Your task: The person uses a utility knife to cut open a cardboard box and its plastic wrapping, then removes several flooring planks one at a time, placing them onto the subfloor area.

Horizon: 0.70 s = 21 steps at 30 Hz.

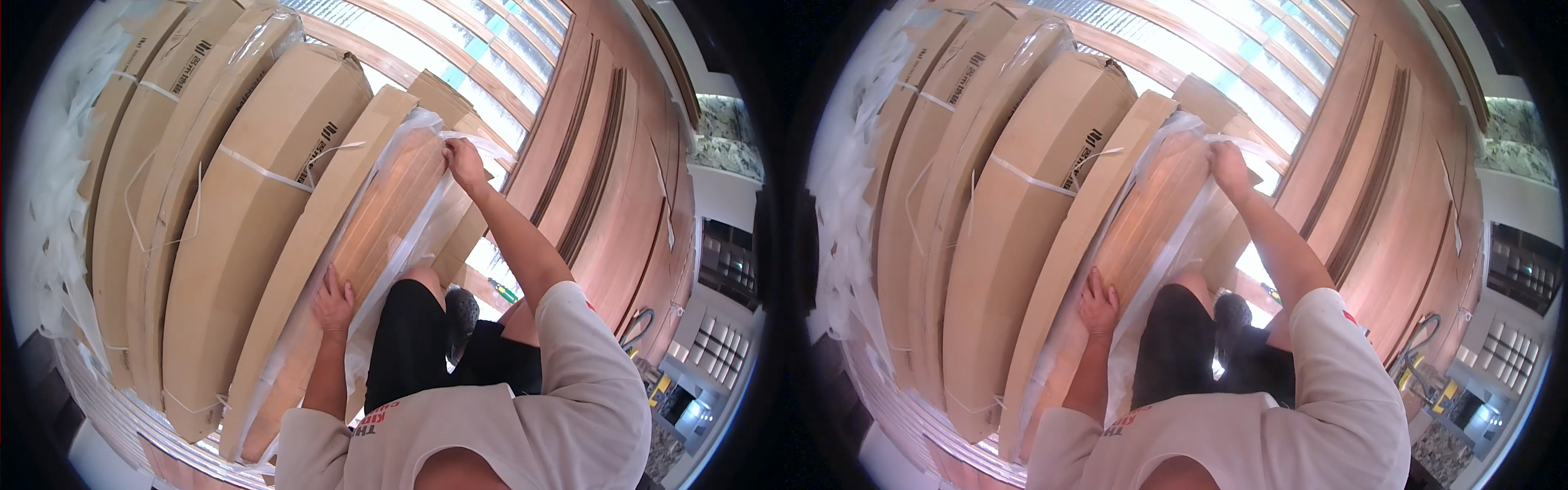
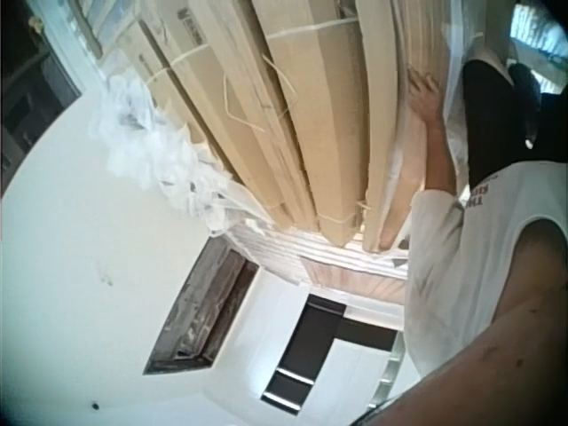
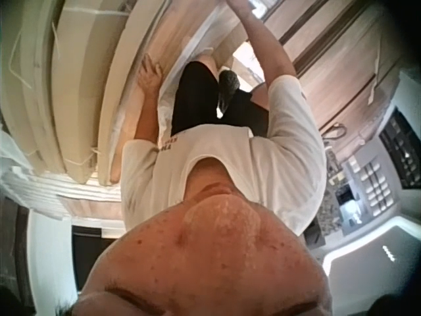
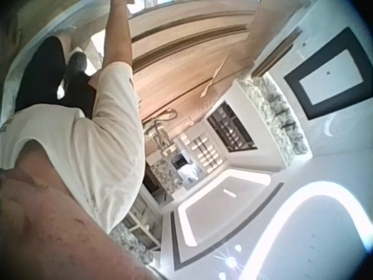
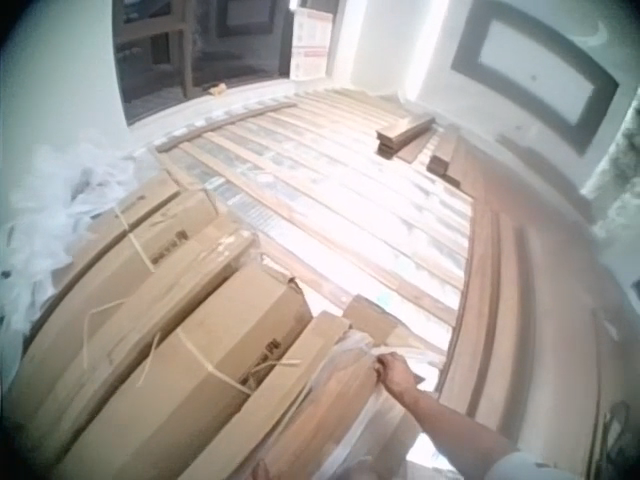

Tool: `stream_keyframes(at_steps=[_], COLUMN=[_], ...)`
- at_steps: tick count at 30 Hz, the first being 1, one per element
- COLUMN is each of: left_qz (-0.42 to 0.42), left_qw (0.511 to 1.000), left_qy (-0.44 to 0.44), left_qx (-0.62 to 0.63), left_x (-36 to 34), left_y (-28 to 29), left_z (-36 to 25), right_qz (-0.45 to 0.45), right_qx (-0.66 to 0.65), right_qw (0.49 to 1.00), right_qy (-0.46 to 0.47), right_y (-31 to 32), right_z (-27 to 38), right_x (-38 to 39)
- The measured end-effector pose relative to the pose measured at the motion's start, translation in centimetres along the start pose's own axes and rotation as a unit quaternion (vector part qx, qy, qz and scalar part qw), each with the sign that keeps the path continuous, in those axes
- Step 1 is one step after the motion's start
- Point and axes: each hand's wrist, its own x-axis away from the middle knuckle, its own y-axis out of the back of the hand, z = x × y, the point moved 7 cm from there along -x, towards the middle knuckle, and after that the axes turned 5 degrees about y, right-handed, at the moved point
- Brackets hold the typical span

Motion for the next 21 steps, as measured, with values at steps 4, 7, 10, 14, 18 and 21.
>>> stream_keyframes(at_steps=[4,7,10,14,18,21], left_qz=[-0.011,-0.008,0.081,-0.077,-0.055,-0.036], left_qw=[1.000,1.000,0.996,0.994,0.991,0.990], left_qy=[-0.010,-0.019,0.038,-0.074,-0.118,-0.139], left_qx=[0.012,0.001,0.005,-0.025,-0.021,0.014], left_x=[0.2,0.5,0.2,0.6,1.8,3.6], left_y=[-0.1,-0.2,-1.1,0.2,2.9,5.8], left_z=[0.4,0.6,0.9,-0.3,-2.7,-4.5], right_qz=[0.025,0.044,0.033,0.025,0.019,0.003], right_qx=[0.029,0.051,0.063,0.047,0.050,0.037], right_qw=[0.999,0.996,0.996,0.997,0.993,0.991], right_qy=[-0.033,-0.056,-0.056,-0.063,-0.105,-0.130], right_y=[-0.3,-0.6,-0.6,0.2,1.6,5.3], right_z=[1.1,1.3,1.0,0.5,-1.7,-2.7], right_x=[0.2,0.4,0.2,-0.1,2.1,4.4])
